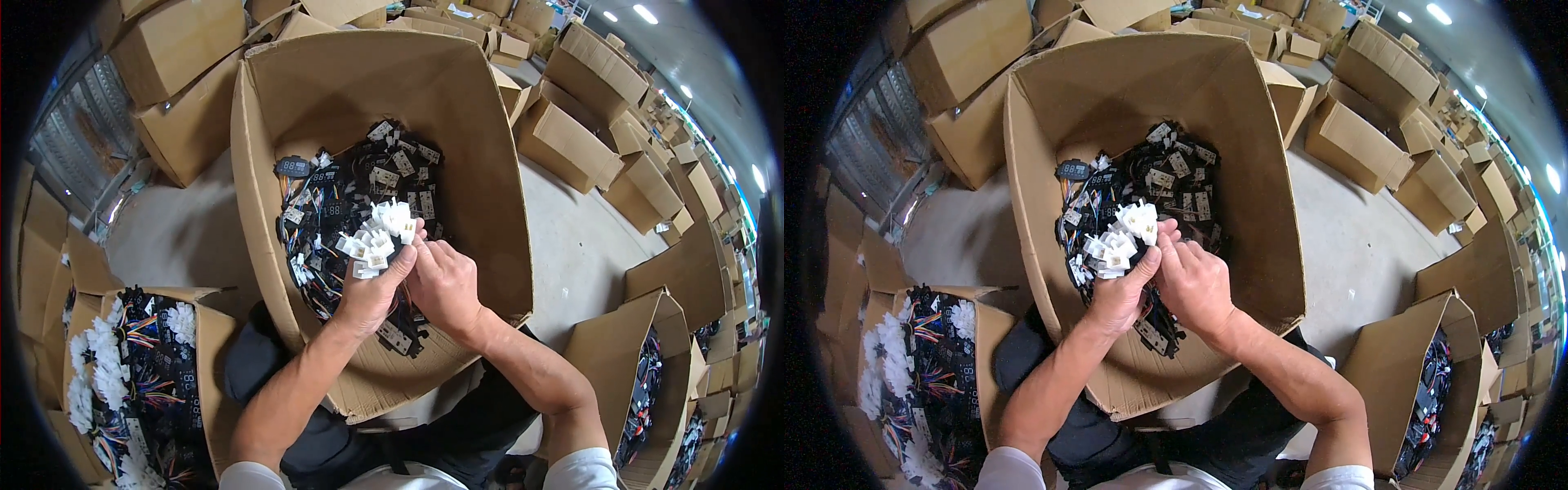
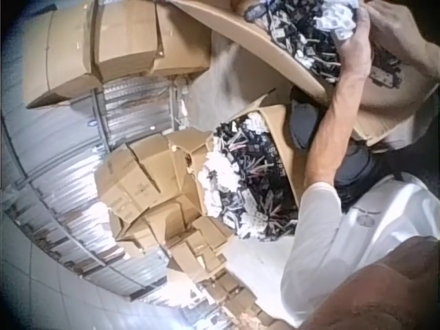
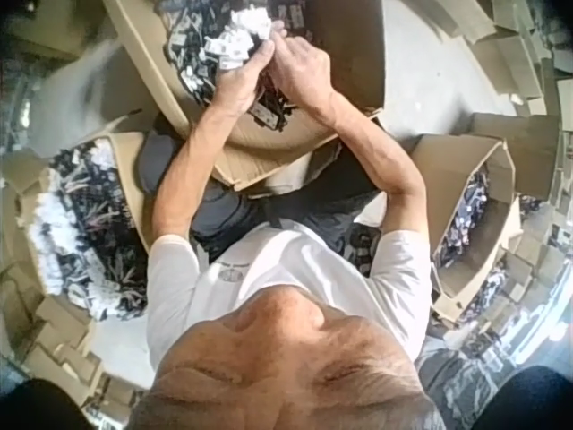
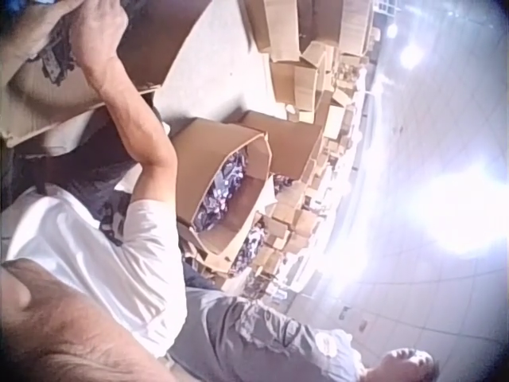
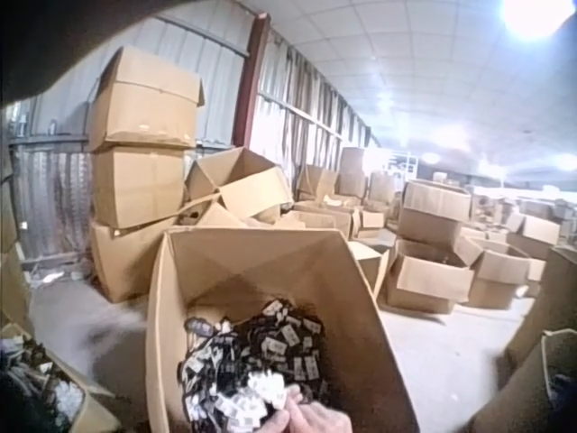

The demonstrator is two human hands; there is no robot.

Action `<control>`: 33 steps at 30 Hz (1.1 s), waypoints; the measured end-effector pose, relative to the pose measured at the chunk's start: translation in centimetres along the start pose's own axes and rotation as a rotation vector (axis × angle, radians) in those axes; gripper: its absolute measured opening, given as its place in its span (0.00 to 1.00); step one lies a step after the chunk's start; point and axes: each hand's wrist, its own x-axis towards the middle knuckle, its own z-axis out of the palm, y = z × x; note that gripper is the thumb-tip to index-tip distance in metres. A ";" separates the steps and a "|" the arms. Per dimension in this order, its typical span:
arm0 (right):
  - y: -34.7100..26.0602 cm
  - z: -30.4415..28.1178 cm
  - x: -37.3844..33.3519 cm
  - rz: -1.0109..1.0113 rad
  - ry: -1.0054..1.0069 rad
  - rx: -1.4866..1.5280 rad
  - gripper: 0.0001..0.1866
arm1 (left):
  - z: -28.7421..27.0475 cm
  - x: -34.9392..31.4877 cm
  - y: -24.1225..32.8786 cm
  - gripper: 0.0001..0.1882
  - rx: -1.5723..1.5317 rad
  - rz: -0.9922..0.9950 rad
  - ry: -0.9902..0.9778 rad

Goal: The person sorts electrical wiring harnesses and electrical connectors by hand, bundling them with rubber bands and placing them into cardboard boxes.

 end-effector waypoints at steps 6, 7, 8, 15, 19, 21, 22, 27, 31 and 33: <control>-0.7 -0.4 0.2 0.116 0.057 0.186 0.11 | -0.5 -0.2 -0.5 0.22 0.056 0.005 -0.015; -0.9 -0.3 0.1 0.119 0.038 0.192 0.10 | -0.4 -0.2 -0.6 0.22 0.034 -0.012 0.001; -0.9 -0.3 0.1 0.115 0.032 0.193 0.10 | -0.5 -0.2 -0.6 0.22 0.030 -0.010 0.007; -0.9 -0.1 0.2 0.081 -0.075 0.322 0.13 | -0.7 0.3 0.4 0.18 0.125 0.087 0.115; 0.1 -0.1 0.7 0.002 -0.063 0.364 0.18 | -1.4 2.1 1.6 0.09 0.097 0.136 0.370; 1.0 -0.3 0.7 0.006 -0.014 0.330 0.14 | -0.9 2.5 3.4 0.07 0.142 0.258 0.380; 1.3 -0.3 0.7 0.024 0.013 0.310 0.14 | -0.9 2.6 4.0 0.07 0.226 0.334 0.374; 1.7 -0.7 0.7 0.264 0.044 0.532 0.22 | -1.4 1.6 4.1 0.07 0.553 0.378 0.220; 1.2 -1.8 0.9 0.052 0.083 0.577 0.44 | -1.2 0.3 1.4 0.17 0.556 0.241 0.024; -0.2 -2.5 1.8 -0.110 0.088 0.392 0.50 | -0.7 -0.3 0.3 0.17 0.493 0.115 -0.028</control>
